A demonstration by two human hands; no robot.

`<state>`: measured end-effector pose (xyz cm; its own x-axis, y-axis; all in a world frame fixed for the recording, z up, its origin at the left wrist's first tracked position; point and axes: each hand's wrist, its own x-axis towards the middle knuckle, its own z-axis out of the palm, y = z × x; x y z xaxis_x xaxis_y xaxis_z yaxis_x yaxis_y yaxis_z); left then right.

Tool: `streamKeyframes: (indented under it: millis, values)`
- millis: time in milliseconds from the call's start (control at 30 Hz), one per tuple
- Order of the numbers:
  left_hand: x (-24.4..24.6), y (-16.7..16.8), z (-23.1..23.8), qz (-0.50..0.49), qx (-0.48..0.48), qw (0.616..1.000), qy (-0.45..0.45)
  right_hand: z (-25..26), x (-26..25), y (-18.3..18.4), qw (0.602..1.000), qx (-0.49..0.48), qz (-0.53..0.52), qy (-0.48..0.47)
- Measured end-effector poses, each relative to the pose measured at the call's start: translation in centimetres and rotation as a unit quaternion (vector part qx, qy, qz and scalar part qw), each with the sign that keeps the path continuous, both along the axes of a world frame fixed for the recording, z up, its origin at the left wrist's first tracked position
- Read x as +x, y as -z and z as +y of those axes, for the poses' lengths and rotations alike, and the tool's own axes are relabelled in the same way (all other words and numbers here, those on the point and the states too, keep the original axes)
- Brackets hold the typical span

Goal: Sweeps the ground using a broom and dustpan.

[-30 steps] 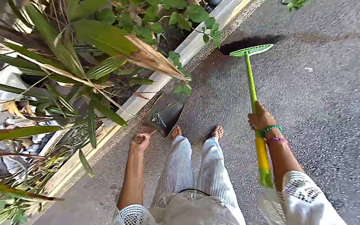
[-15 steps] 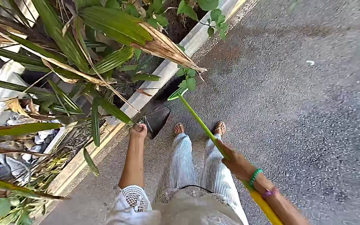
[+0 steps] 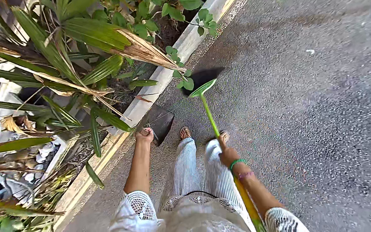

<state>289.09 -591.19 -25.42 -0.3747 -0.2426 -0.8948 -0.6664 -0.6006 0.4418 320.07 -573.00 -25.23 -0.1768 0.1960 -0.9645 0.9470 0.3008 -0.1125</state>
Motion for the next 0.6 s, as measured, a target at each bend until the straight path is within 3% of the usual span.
streamKeyframes:
  millis: [67,167,300,467,533,600]
  values:
    - [0.1,0.1,0.1,0.000,0.001,1.000,0.000,-2.9,1.4,-2.3,0.998,-0.061,0.000,-0.035]
    - [-0.1,0.0,0.0,0.003,0.007,1.000,-0.007,-3.2,3.1,-6.7,0.995,-0.091,0.027,-0.030]
    - [-0.5,0.3,-0.2,0.001,0.004,1.000,-0.016,2.0,4.5,-9.1,0.997,0.012,0.072,0.029]
    - [-0.2,0.7,-0.1,0.004,-0.007,1.000,-0.030,11.4,-0.4,-4.0,0.985,0.132,0.054,0.100]
    - [0.0,0.9,0.0,0.003,-0.010,1.000,-0.029,12.5,-2.6,-0.5,0.983,0.142,0.055,0.102]
    - [0.2,1.0,-0.1,0.004,-0.012,1.000,-0.029,10.4,-4.1,2.8,0.990,0.115,0.042,0.066]
